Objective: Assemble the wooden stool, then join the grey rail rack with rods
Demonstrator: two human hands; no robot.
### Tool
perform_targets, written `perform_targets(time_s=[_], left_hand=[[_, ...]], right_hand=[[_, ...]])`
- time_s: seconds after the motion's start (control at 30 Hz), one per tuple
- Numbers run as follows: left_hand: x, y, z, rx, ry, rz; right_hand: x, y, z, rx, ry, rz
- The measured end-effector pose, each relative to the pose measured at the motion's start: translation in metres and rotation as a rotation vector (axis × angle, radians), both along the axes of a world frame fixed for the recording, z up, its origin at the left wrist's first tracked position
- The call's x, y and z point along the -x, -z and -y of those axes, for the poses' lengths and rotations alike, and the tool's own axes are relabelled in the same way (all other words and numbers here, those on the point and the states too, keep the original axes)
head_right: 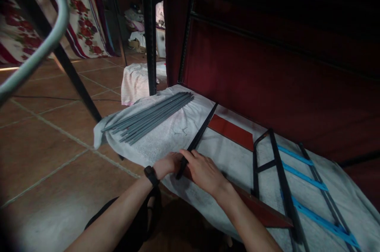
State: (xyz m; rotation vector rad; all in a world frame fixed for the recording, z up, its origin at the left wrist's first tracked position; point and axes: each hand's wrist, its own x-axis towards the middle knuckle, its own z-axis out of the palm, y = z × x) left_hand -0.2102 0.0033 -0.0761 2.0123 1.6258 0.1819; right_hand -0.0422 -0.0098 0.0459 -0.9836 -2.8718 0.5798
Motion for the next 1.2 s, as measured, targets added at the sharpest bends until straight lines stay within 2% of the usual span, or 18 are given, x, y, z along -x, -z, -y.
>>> perform_targets(time_s=[0.1,0.23,0.37,0.5,0.7,1.2], left_hand=[[0.004,0.009,-0.001,-0.026,-0.001,0.034],[0.011,0.015,-0.012,0.114,0.009,0.099],[0.019,0.013,-0.019,0.281,0.018,0.185],[0.023,0.006,-0.015,0.361,-0.006,0.262],[0.017,-0.002,-0.014,0.394,-0.033,0.247],[0.017,-0.005,-0.012,0.452,-0.033,0.269]], right_hand=[[0.0,-0.003,-0.001,0.051,-0.004,-0.008],[-0.001,-0.004,0.003,0.009,0.065,0.035],[-0.001,-0.005,0.008,-0.037,0.101,0.069],[0.0,-0.009,0.009,-0.083,0.09,0.118],[0.001,-0.013,0.007,-0.177,0.051,0.273],[-0.002,-0.021,-0.012,-0.037,-0.02,0.325]])
